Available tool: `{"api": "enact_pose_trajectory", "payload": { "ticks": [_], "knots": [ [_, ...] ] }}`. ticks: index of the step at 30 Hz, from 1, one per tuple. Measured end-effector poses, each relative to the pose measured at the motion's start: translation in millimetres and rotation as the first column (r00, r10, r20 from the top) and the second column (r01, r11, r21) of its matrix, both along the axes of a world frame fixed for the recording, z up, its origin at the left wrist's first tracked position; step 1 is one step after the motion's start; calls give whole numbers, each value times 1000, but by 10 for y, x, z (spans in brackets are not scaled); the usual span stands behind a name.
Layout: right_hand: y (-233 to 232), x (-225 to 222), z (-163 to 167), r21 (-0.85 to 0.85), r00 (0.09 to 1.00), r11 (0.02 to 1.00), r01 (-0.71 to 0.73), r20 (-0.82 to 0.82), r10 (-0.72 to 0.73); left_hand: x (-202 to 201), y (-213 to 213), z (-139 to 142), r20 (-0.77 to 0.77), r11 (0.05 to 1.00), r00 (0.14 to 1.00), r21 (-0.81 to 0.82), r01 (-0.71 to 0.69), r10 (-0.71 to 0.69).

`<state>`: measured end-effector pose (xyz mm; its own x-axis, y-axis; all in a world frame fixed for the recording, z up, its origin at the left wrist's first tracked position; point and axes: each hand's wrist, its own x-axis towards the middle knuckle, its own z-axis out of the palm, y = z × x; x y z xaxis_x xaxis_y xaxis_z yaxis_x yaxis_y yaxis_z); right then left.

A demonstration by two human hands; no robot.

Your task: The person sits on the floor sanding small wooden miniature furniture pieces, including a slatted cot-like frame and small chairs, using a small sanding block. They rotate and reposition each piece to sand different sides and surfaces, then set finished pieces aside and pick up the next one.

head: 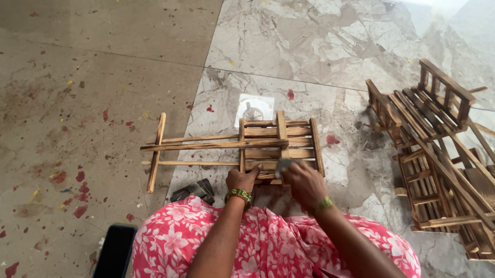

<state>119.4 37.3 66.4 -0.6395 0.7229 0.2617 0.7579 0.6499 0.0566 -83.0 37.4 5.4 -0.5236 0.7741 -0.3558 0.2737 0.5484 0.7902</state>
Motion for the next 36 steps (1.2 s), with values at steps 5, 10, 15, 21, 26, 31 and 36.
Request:
{"api": "enact_pose_trajectory", "payload": {
  "ticks": [5,10,15,21,26,31,36],
  "knots": [
    [-209,88,-69,-18,999,999,-36,28,36,-28,-16,31,13,1000,1000,-9,-7,7],
    [391,-119,45,-86,995,991,103,5,-103,-27,-52,82,63,999,998,44,-3,0],
    [278,350,97,-508,679,833,218,-534,-504,-128,-89,42,35,993,998,104,-46,43],
    [-115,881,-217,-679,10,733,-36,-734,-679,-551,-11,224,402,849,855,271,-453,327],
    [-331,723,-190,-906,-311,375,-196,-306,-900,-1574,46,630,-625,970,742,157,-185,243],
    [-158,599,-52,-848,-394,410,-337,-268,-879,-1777,131,741,-401,938,908,-252,-238,122],
    [399,699,-163,-738,-449,551,-391,-369,-813,-1649,291,608,-404,940,914,-297,-167,35]
  ]
}}
